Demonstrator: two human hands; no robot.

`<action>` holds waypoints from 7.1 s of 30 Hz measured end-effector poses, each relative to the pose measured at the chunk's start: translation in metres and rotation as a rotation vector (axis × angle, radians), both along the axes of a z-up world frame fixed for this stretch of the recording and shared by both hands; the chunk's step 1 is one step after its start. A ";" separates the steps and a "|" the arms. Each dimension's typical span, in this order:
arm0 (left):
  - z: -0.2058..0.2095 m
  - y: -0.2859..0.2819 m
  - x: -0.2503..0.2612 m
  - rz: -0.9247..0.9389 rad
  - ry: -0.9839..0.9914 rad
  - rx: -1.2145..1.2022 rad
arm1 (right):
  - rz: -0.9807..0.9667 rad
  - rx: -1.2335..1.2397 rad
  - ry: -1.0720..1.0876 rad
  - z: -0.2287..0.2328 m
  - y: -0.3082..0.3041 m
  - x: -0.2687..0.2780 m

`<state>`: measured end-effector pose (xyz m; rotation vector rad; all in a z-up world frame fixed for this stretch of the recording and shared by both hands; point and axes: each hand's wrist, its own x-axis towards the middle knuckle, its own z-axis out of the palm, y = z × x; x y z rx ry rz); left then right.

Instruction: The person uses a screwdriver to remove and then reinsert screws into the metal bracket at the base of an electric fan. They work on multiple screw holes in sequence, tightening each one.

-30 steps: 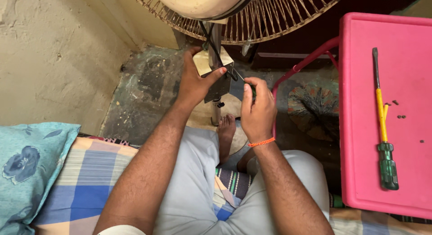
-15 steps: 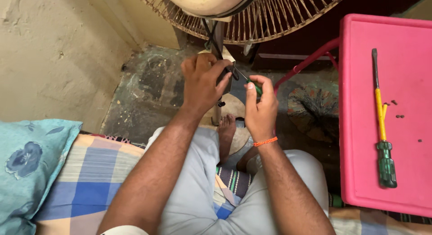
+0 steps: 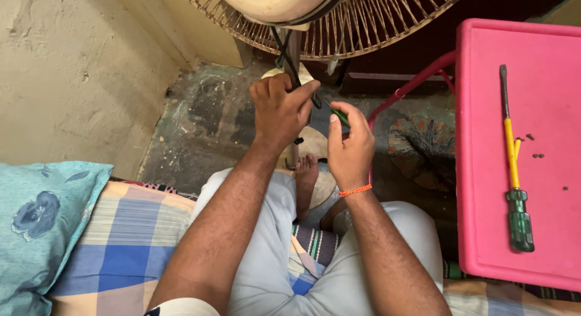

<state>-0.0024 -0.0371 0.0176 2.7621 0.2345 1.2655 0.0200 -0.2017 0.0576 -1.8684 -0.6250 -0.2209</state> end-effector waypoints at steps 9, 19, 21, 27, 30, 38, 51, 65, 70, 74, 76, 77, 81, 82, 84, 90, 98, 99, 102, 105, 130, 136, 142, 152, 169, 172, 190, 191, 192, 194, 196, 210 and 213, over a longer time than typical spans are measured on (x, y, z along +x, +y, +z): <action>-0.007 0.006 0.002 -0.037 -0.035 0.013 | 0.020 0.114 0.124 -0.011 0.002 0.004; -0.008 0.003 0.003 -0.008 -0.030 0.012 | -0.016 0.203 0.206 -0.032 -0.007 0.019; -0.008 0.003 0.003 -0.013 -0.028 -0.003 | 0.019 0.327 0.332 -0.035 -0.007 0.024; -0.007 0.002 0.003 -0.008 -0.024 -0.015 | -0.042 0.325 0.592 -0.036 -0.006 0.026; -0.007 0.004 0.002 -0.018 -0.027 -0.010 | -0.033 0.311 0.584 -0.036 -0.005 0.026; -0.006 0.002 0.003 -0.013 -0.033 -0.044 | -0.031 0.327 0.629 -0.041 -0.001 0.027; -0.008 -0.008 0.012 0.082 -0.092 -0.121 | -0.094 0.548 0.573 -0.055 0.001 0.032; -0.007 -0.002 0.008 0.019 -0.056 -0.142 | 0.131 0.854 1.267 -0.094 0.020 0.054; -0.002 -0.002 0.008 -0.013 -0.070 -0.171 | 0.238 0.633 1.008 -0.101 0.039 0.044; 0.000 -0.001 0.004 -0.029 -0.052 -0.178 | 0.126 0.516 0.594 -0.096 0.048 0.051; 0.000 0.000 0.003 -0.032 -0.049 -0.166 | 0.085 0.458 0.520 -0.090 0.047 0.055; 0.000 -0.001 0.001 -0.029 -0.059 -0.153 | 0.105 0.421 0.459 -0.087 0.047 0.055; 0.004 0.001 0.004 -0.033 -0.073 -0.145 | 0.130 0.328 0.312 -0.072 0.049 0.057; 0.004 0.001 0.004 -0.031 -0.075 -0.135 | 0.120 0.316 0.308 -0.070 0.048 0.056; 0.004 0.002 0.004 -0.029 -0.080 -0.115 | 0.110 0.307 0.280 -0.068 0.048 0.052; 0.005 0.004 0.000 -0.016 -0.083 -0.025 | 0.203 0.320 0.307 -0.065 0.047 0.053; -0.003 0.001 0.003 0.024 -0.062 -0.022 | 0.345 0.358 0.731 -0.059 0.038 0.060; -0.004 0.001 0.003 0.024 -0.055 -0.036 | 0.343 0.363 0.742 -0.060 0.038 0.060; -0.001 -0.001 0.001 0.031 -0.046 -0.038 | 0.330 0.403 0.792 -0.065 0.038 0.062; 0.006 -0.007 -0.003 -0.007 -0.030 -0.083 | 0.318 0.491 0.811 -0.068 0.034 0.064; -0.026 0.047 -0.041 0.004 -0.020 -1.107 | -0.319 -0.365 -0.192 0.127 -0.263 0.022; -0.039 0.056 -0.037 -0.221 -0.020 -1.401 | -0.335 -0.502 -0.012 0.080 -0.314 0.082; -0.030 0.049 -0.042 -0.383 0.099 -1.070 | -0.336 -0.471 -0.114 0.091 -0.316 0.080; -0.014 0.035 -0.031 -0.333 -0.001 -0.841 | -0.070 0.195 0.388 0.096 -0.214 -0.122; -0.006 0.010 -0.030 -0.166 0.040 -0.882 | 0.113 0.357 0.569 -0.007 -0.056 -0.018; -0.006 0.016 -0.029 -0.184 0.054 -0.906 | 0.218 0.586 0.765 -0.025 -0.035 0.011; -0.029 0.034 -0.032 -0.393 0.172 -1.123 | 0.244 0.255 0.718 -0.092 -0.001 -0.019; -0.028 0.033 -0.033 -0.392 0.172 -1.117 | 0.237 0.254 0.703 -0.092 -0.003 -0.018; -0.026 0.033 -0.033 -0.394 0.171 -1.109 | 0.214 0.249 0.738 -0.092 -0.005 -0.016; -0.024 0.034 -0.035 -0.413 0.156 -1.074 | 0.169 0.240 0.807 -0.092 -0.009 -0.011; -0.023 0.034 -0.037 -0.420 0.139 -1.060 | 0.193 0.207 0.814 -0.096 -0.010 -0.007; -0.018 0.039 -0.050 -0.385 0.259 -0.943 | 0.228 -0.118 0.465 -0.090 -0.005 -0.013; -0.023 0.039 -0.052 -0.390 0.252 -0.922 | 0.258 -0.126 0.431 -0.083 -0.001 -0.016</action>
